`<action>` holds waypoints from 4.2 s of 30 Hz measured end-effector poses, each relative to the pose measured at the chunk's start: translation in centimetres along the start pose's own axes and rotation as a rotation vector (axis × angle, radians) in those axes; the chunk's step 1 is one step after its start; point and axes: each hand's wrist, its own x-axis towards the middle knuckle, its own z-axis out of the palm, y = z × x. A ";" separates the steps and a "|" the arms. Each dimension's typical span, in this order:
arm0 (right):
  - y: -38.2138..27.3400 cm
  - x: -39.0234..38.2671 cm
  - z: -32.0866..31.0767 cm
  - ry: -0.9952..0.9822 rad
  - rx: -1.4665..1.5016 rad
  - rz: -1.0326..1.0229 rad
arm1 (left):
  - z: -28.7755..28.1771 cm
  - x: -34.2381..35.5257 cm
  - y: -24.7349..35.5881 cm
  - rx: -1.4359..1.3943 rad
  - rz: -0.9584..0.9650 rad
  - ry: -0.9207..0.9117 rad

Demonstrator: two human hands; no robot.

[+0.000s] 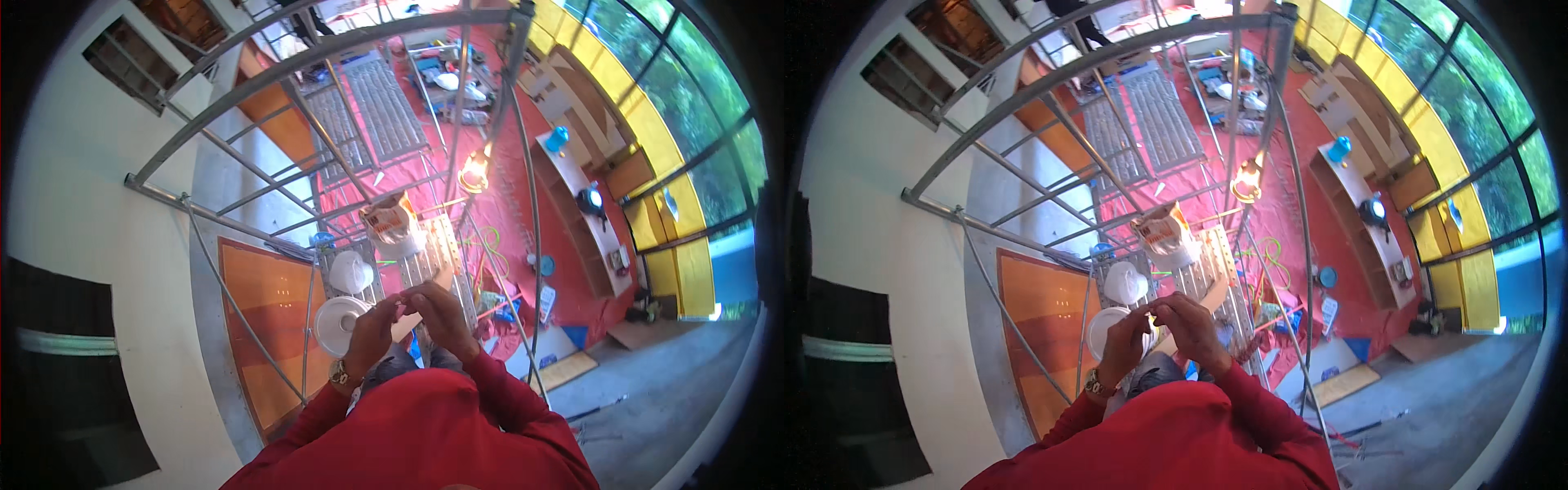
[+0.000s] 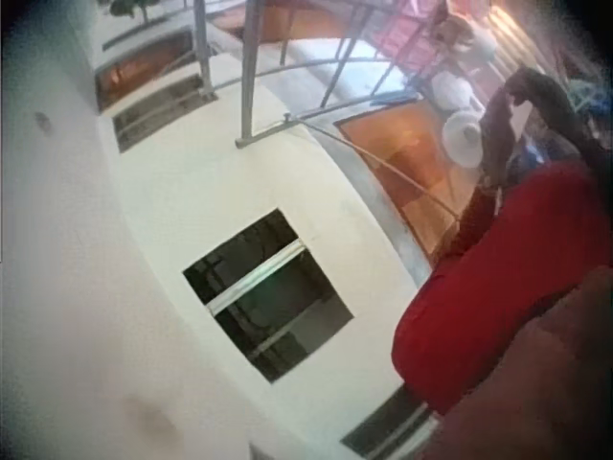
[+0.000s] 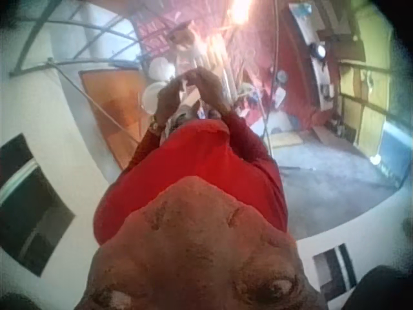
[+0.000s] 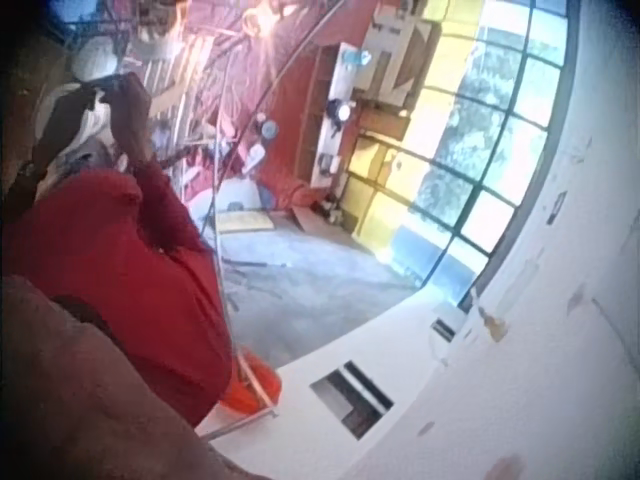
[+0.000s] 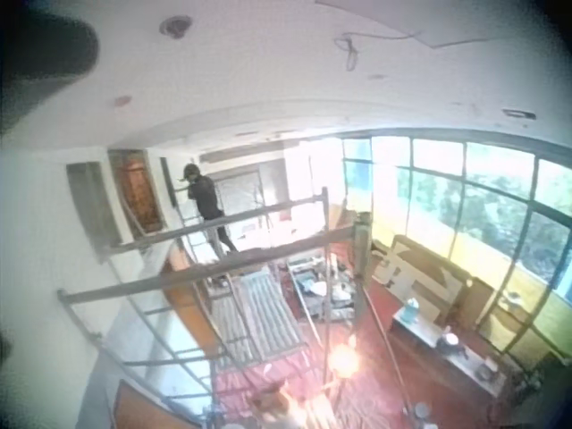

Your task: The person stands on a scaffold and uses pliers to strip insulation from wires and twist them together inside a ceiling fixture box.

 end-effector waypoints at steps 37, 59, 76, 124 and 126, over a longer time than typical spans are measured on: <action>-15.2 51.8 -0.2 -0.569 0.003 0.165 | -22.1 35.2 2.6 0.494 0.260 0.674; 13.5 94.2 -10.7 -1.238 -1.394 -0.080 | -28.4 50.9 2.4 0.725 -0.087 0.785; 30.9 101.9 -21.7 -0.854 -0.854 0.649 | -25.3 51.9 -2.1 0.591 -0.295 1.107; 38.3 108.9 -12.0 -0.412 -0.601 0.363 | -29.1 53.1 -2.7 0.489 -0.359 0.842; 37.6 109.4 -11.2 -0.370 -0.521 0.340 | -28.7 53.2 -2.7 0.442 -0.402 0.893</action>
